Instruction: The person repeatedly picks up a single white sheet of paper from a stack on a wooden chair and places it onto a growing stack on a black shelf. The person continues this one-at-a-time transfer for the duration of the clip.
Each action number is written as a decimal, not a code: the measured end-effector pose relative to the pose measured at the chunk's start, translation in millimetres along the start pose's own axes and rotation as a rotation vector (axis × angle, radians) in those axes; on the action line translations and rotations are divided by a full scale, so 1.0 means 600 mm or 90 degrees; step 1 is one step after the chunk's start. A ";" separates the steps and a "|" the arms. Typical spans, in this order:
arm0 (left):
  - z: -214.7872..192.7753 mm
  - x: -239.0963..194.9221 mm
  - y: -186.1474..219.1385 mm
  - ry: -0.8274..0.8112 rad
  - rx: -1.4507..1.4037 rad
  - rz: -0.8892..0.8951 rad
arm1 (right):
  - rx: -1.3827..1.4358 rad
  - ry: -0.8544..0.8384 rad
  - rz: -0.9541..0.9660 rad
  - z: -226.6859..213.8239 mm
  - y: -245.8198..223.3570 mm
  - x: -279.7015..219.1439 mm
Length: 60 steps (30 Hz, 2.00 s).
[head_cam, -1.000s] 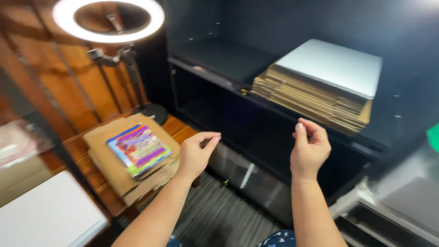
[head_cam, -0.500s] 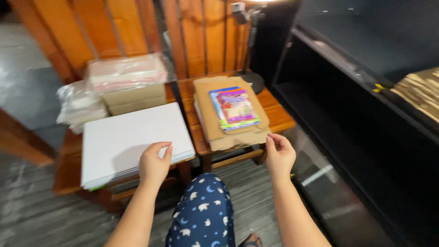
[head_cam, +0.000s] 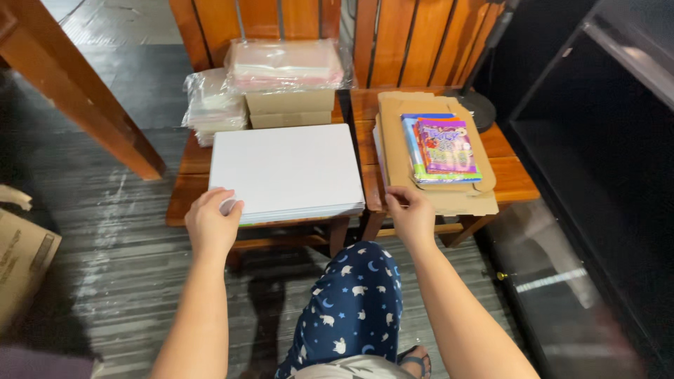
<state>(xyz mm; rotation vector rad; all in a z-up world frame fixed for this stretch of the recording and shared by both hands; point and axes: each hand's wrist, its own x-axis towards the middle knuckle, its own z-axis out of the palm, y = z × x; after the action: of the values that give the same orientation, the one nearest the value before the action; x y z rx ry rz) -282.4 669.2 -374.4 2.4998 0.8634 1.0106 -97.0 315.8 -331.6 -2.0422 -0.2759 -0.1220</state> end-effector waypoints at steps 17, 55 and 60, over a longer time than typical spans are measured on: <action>-0.068 -0.007 -0.040 -0.175 -0.116 -0.201 | -0.173 -0.142 -0.165 0.100 0.025 0.034; 0.028 -0.082 0.300 -0.556 -1.024 -0.631 | -0.098 -0.041 -0.127 0.093 -0.027 0.017; 0.097 -0.067 0.323 -0.358 -1.154 -0.761 | 0.267 -0.091 0.117 0.079 -0.081 -0.001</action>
<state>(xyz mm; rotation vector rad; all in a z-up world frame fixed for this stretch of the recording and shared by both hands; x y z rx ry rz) -183.2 491.0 -342.8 0.4118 0.5264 0.2068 -110.8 379.4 -312.5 -1.6494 -0.1820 0.1832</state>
